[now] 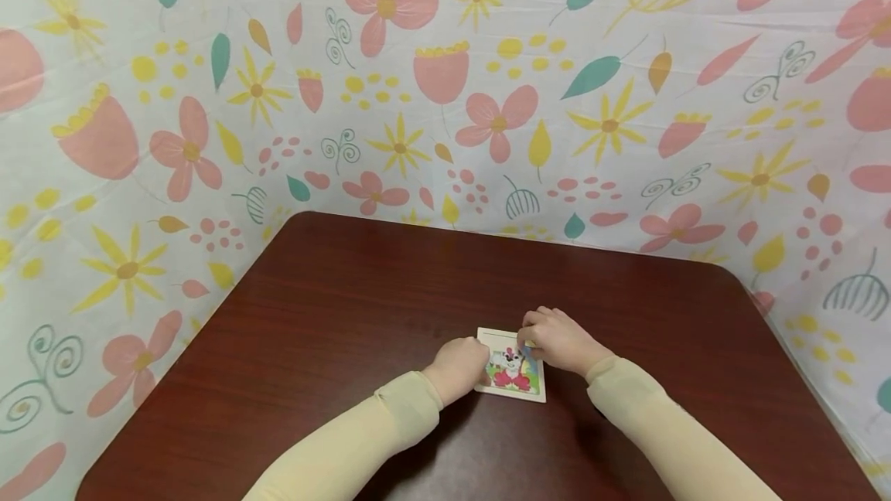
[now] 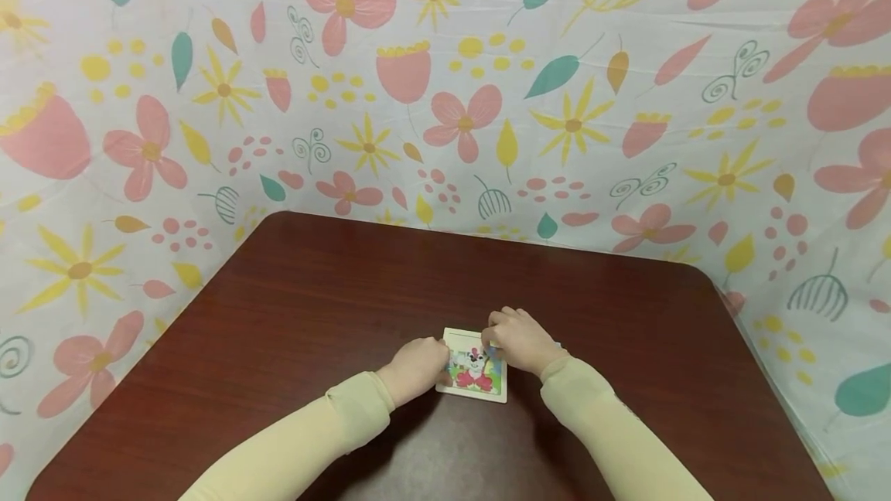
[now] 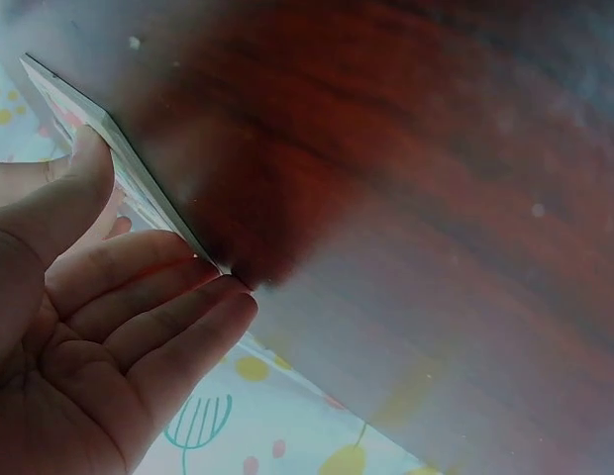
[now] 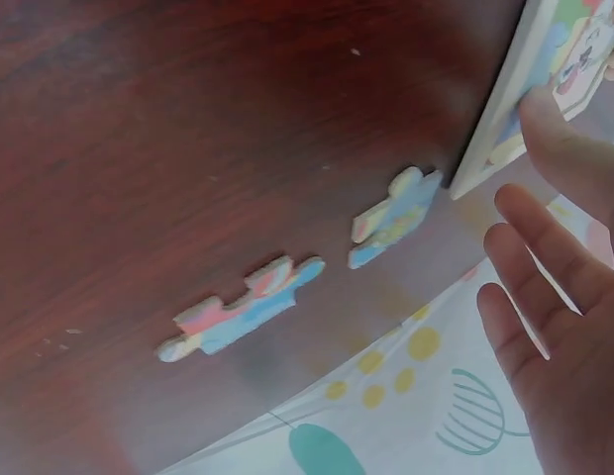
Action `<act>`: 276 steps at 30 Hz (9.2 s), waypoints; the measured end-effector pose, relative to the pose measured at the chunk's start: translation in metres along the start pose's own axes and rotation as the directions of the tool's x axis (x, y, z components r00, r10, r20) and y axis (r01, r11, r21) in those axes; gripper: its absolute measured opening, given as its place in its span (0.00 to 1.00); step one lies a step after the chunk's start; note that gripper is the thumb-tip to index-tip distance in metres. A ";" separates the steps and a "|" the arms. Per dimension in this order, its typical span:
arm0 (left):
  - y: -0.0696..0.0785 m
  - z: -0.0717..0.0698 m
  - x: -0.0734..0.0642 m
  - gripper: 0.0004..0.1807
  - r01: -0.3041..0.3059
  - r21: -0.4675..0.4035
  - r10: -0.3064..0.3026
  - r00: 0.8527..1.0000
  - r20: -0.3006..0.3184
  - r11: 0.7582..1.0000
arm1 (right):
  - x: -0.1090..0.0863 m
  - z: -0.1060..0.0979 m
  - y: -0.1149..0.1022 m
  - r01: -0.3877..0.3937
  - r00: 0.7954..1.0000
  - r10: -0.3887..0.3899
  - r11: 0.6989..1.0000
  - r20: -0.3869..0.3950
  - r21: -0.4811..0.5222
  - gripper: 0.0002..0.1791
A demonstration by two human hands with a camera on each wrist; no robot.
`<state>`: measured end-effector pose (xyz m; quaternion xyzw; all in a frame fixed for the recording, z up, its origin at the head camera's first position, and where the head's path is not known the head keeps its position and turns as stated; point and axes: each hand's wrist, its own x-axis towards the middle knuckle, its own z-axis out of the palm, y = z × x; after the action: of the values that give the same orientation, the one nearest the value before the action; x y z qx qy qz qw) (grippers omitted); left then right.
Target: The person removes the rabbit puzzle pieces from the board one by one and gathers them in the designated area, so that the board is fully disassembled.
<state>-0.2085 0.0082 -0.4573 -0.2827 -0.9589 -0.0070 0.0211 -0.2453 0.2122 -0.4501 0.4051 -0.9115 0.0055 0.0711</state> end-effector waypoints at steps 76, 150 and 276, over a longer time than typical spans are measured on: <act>0.001 0.005 -0.002 0.13 -0.014 0.061 0.018 0.998 -0.063 0.998 | -0.005 0.010 0.005 -0.316 0.943 0.322 0.794 0.081 0.519 0.13; 0.003 -0.003 -0.003 0.13 0.001 0.046 0.002 0.999 -0.052 0.999 | -0.117 0.002 0.089 -0.665 0.725 0.650 0.577 0.226 0.474 0.07; -0.012 -0.005 -0.001 0.17 -0.003 -0.167 0.015 0.997 0.071 0.986 | 0.015 0.016 -0.024 -0.425 0.879 0.394 0.398 0.267 0.813 0.08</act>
<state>-0.2143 -0.0022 -0.4526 -0.2878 -0.9539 -0.0768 -0.0371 -0.2396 0.1839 -0.4655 0.1502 -0.8596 0.4631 -0.1550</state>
